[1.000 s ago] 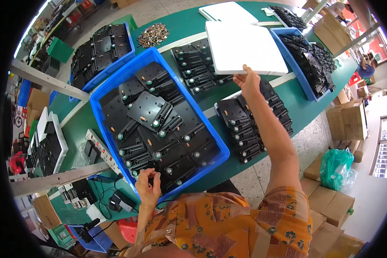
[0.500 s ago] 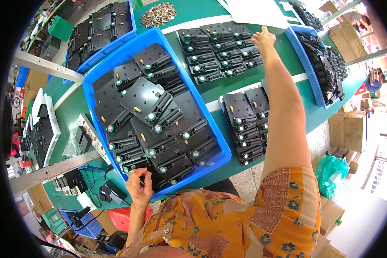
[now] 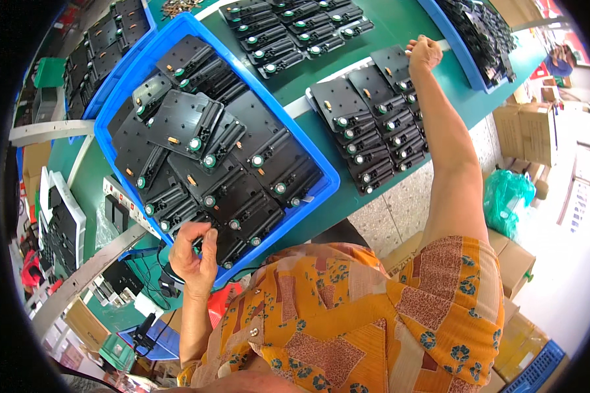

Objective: Assembling and organizing electronic component housings at a factory workbench.

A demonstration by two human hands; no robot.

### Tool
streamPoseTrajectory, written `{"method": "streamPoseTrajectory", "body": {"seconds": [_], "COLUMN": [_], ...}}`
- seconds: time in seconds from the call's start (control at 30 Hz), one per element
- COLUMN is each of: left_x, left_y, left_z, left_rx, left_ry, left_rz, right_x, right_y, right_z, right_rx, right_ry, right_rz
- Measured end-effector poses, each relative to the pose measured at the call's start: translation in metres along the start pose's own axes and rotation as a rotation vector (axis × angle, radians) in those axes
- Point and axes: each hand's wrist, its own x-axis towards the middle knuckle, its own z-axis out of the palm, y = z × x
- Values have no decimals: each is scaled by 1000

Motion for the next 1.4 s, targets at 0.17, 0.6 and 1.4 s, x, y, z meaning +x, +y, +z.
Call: {"method": "streamPoseTrajectory", "body": {"seconds": [0.17, 0.6, 1.4], "left_x": [62, 247, 275], "left_y": [36, -19, -20], "left_z": [29, 194, 318], "left_rx": [-320, 59, 266], "left_ry": [-114, -602, -960], "left_rz": [103, 182, -111], "right_x": [19, -169, -242], "right_y": [21, 127, 86], "right_z": [-93, -252, -188], "right_rx": [-359, -92, 63], "right_ry": [235, 443, 346], "right_rz": [-55, 416, 542]}}
